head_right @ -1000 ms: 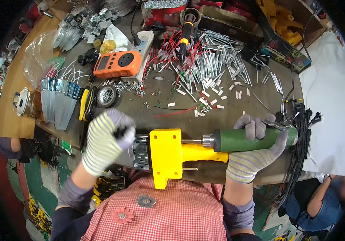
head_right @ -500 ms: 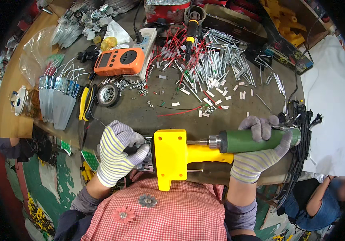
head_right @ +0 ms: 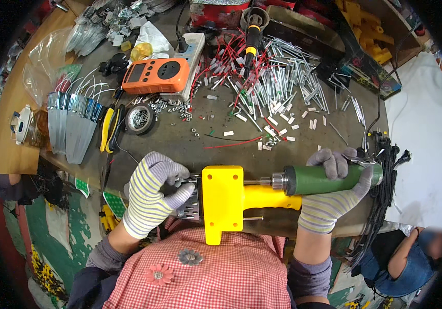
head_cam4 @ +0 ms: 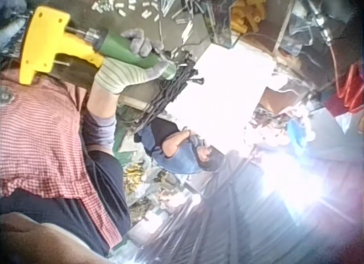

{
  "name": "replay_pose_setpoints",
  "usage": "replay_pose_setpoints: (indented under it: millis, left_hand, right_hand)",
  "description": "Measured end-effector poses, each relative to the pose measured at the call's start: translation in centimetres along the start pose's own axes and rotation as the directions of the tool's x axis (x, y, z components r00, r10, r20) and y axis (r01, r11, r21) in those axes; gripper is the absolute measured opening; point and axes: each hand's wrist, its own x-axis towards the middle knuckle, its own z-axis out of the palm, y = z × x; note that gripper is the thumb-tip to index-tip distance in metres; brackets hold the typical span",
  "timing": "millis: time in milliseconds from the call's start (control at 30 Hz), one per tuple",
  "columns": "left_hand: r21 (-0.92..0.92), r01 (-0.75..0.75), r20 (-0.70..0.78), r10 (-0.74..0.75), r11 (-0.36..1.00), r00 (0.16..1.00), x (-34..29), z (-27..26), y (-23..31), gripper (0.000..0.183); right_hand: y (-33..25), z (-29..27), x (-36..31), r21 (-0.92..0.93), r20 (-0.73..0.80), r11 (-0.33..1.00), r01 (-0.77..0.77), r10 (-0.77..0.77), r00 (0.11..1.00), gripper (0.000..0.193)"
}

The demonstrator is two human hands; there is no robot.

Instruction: Assembling the internal components and housing of a yellow handheld electronic device, involving soldering and screw fastening.

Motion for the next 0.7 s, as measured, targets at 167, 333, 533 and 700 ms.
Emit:
replay_pose_setpoints:
  millis: [167,333,533,700]
  left_hand:
    - [0.038,-0.051,-0.02,0.052,0.998,0.998,-0.32,-0.01,-0.21,0.02]
    - [0.06,-0.085,0.02,0.084,0.995,0.996,-0.44,-0.27,-0.25,0.023]
    - [0.05,-0.084,-0.036,0.085,0.995,0.996,-0.34,0.14,-0.18,0.022]
    - [0.056,-0.082,-0.048,0.085,0.995,0.995,-0.37,0.26,-0.11,0.021]
  right_hand:
    - [-0.21,-0.43,0.14,-0.003,0.041,1.0,-0.011,0.011,0.999,0.034]
    - [-0.18,-0.31,-0.04,-0.015,-0.017,1.0,-0.001,0.0,1.0,0.032]
    - [-0.01,-0.16,0.07,0.049,0.007,0.999,-0.011,0.011,1.0,0.031]
    - [0.09,-0.03,0.05,0.04,-0.001,0.999,-0.012,0.012,1.0,0.031]
